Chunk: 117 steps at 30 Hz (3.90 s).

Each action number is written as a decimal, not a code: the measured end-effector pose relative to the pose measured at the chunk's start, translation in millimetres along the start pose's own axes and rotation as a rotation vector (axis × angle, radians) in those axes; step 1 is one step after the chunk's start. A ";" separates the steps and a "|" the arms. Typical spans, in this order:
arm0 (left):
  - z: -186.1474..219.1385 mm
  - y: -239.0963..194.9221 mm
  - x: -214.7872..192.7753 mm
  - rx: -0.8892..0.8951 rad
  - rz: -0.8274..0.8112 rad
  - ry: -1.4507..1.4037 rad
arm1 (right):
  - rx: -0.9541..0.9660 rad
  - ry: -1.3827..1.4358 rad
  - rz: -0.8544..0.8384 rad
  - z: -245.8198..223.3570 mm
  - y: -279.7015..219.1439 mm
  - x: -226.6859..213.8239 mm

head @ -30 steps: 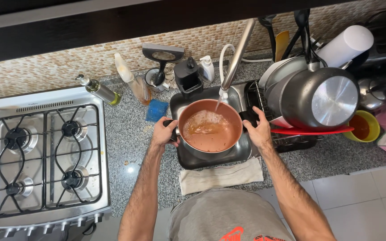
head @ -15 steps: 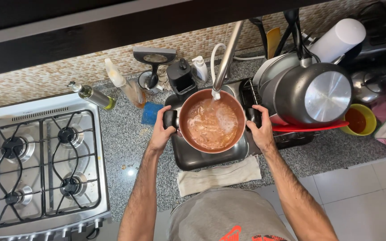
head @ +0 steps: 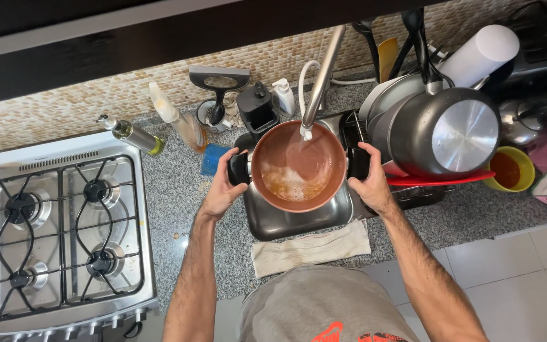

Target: Washing a ladle and two pots in a kitchen sink using a sponge.

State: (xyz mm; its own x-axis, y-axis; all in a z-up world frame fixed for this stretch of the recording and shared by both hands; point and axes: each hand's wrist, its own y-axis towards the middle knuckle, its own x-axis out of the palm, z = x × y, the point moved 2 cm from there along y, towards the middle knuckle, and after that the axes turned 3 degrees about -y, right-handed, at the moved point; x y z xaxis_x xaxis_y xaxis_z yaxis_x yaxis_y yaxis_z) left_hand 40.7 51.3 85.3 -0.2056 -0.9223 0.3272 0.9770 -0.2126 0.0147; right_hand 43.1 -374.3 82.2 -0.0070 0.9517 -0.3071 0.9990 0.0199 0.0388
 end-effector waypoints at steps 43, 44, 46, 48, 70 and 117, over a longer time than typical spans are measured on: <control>17.2 -132.6 -90.3 -0.213 0.688 -0.096 | 0.519 0.044 -0.327 -59.8 -53.0 146.0; 10.1 -141.1 -102.7 -0.203 0.712 -0.069 | 0.498 0.056 -0.376 -54.1 -53.4 155.0; -4.8 -156.9 -125.5 -0.187 0.764 -0.056 | 0.445 -0.032 -0.429 -43.2 -48.7 168.8; -14.2 -168.0 -138.3 -0.177 0.810 -0.048 | 0.395 -0.125 -0.476 -32.6 -38.0 177.3; 34.5 -150.2 -134.3 -0.246 0.811 0.895 | 0.114 -0.501 -0.441 -2.7 117.2 320.4; -52.6 -151.1 -124.3 -0.436 0.524 1.549 | -0.528 -0.826 -0.591 6.5 -33.2 365.5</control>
State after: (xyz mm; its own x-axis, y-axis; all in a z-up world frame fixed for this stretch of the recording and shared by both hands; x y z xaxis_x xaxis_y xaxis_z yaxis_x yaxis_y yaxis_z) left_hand -84.4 181.2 -7.3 -0.0039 -0.2879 -0.9577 0.9204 0.3734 -0.1160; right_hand 7.6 -29.1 -37.5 -0.2440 0.2625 -0.9336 0.7050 0.7091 0.0151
